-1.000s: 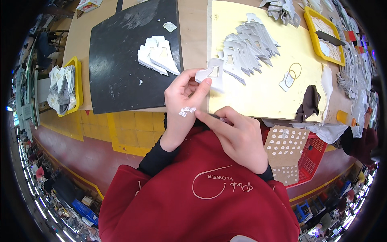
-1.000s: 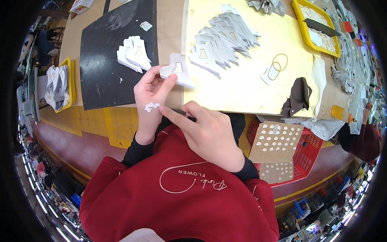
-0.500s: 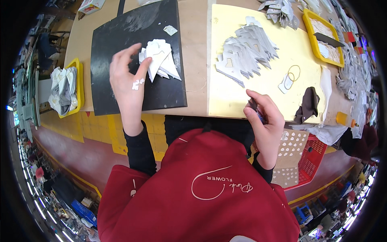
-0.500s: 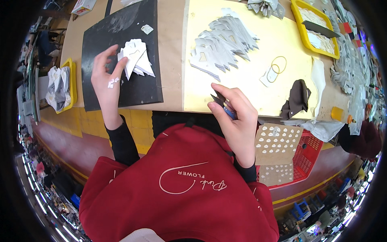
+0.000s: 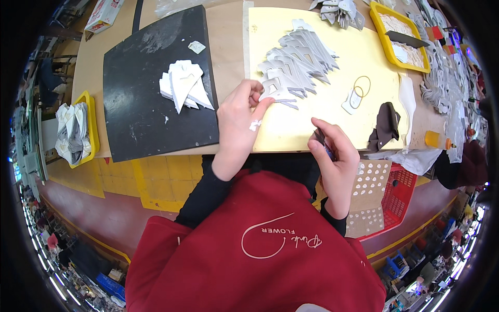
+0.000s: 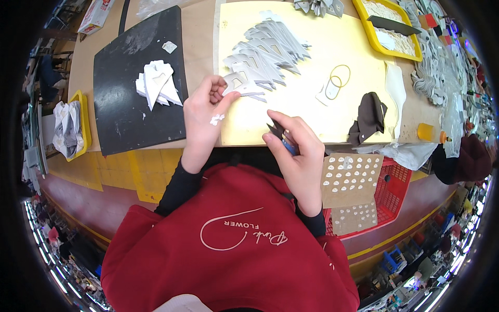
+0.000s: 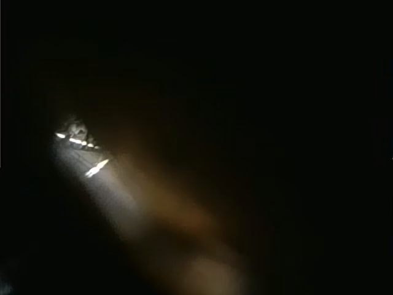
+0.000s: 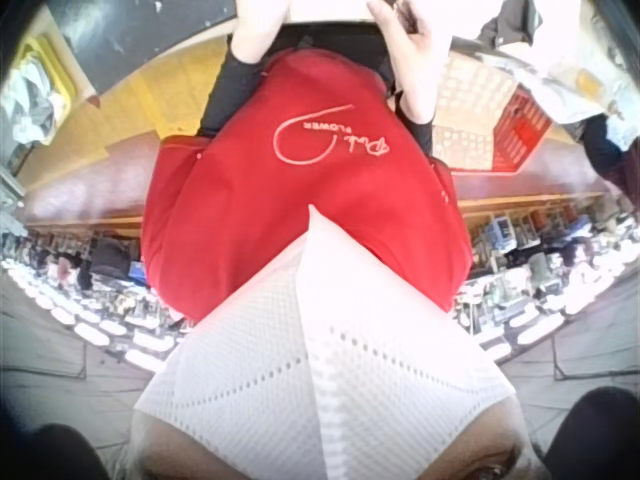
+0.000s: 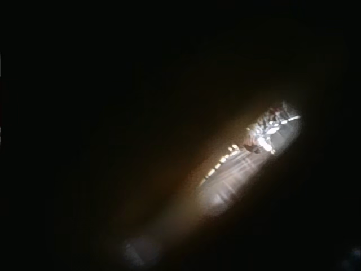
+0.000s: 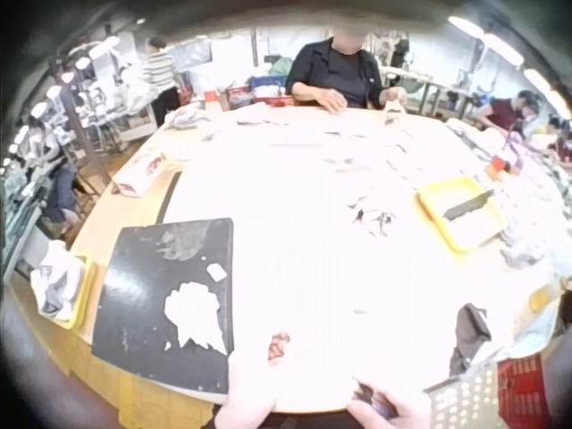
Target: The person repeatedly picks up small white paper pieces from a pile on a table and trims their edges with a small blade. The trimmed pieces are placed on a separate pile. The person continues this process throughout the clip.
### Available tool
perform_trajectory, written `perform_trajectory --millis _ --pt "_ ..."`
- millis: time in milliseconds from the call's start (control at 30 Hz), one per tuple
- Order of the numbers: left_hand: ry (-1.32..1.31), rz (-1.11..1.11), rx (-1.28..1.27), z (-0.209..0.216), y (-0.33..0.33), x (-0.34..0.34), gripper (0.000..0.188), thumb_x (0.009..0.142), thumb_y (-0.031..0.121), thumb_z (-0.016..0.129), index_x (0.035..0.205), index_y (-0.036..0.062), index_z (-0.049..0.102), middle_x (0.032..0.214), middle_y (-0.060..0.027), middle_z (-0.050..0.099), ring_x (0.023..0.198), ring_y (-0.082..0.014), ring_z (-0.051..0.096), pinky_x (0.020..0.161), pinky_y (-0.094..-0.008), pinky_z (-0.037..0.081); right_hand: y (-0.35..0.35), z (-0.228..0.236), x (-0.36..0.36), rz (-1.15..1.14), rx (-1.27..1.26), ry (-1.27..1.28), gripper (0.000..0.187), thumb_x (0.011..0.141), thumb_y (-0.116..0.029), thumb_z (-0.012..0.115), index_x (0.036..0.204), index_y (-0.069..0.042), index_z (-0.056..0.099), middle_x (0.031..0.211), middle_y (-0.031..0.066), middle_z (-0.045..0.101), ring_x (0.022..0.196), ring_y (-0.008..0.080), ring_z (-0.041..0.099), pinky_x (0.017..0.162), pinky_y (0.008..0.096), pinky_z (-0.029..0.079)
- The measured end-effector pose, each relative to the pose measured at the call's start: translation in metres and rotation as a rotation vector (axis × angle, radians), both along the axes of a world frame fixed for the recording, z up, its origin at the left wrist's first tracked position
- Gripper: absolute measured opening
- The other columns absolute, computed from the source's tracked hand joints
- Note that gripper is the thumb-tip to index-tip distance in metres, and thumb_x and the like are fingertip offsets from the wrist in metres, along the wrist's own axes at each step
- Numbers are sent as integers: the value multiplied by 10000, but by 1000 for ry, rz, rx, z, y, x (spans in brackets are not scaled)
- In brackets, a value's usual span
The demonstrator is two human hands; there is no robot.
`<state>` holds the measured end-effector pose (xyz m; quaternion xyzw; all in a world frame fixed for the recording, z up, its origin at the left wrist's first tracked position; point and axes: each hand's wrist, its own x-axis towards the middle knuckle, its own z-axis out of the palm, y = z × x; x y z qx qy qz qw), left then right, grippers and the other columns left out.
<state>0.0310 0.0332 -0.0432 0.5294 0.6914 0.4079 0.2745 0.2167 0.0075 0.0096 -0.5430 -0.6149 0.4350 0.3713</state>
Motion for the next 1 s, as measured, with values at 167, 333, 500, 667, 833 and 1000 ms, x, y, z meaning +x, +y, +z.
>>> perform_trajectory --millis 167,333,500,667,833,1000 --pt "-433 -164 -80 13 -24 -19 185 803 71 755 874 -49 633 708 -22 565 604 -63 492 548 -218 399 15 -15 -15 -32 2 -15 212 799 -28 725 1000 -1 665 769 20 559 627 81 436 572 217 356" --pt "-794 -241 -276 30 -36 -27 222 876 68 699 1024 -74 615 913 -12 603 738 -25 515 622 -186 415 11 -11 -26 92 -185 224 91 855 -8 663 804 29 596 720 -20 510 612 44 372 540 199 272" --pt "-1130 -326 -178 44 -36 -21 365 881 77 675 1200 -68 573 1146 -104 631 1031 -147 591 918 -297 455 8 -11 -28 111 -631 866 116 916 -104 634 843 -18 609 692 -28 515 528 37 344 486 200 252" --pt "-1268 -281 -164 39 -39 -13 404 871 148 707 1194 -58 576 1164 -124 643 1106 -184 591 975 -331 448 0 -21 -45 29 -728 1027 126 935 -139 617 884 -26 596 669 -30 479 513 32 339 472 196 253" --pt "-1135 -155 -18 30 -45 -12 341 890 100 683 1173 -61 584 1110 -114 664 1037 -162 608 928 -309 456 -4 -6 -56 -153 -211 516 199 896 -66 654 1079 5 624 867 -2 527 619 40 432 537 180 336" --pt "-984 -130 48 39 -48 -12 268 891 23 672 1131 -82 616 1048 -98 678 952 -119 618 863 -262 484 1 5 -39 133 243 20 351 844 8 664 1191 -43 649 920 81 592 716 125 548 585 224 436"
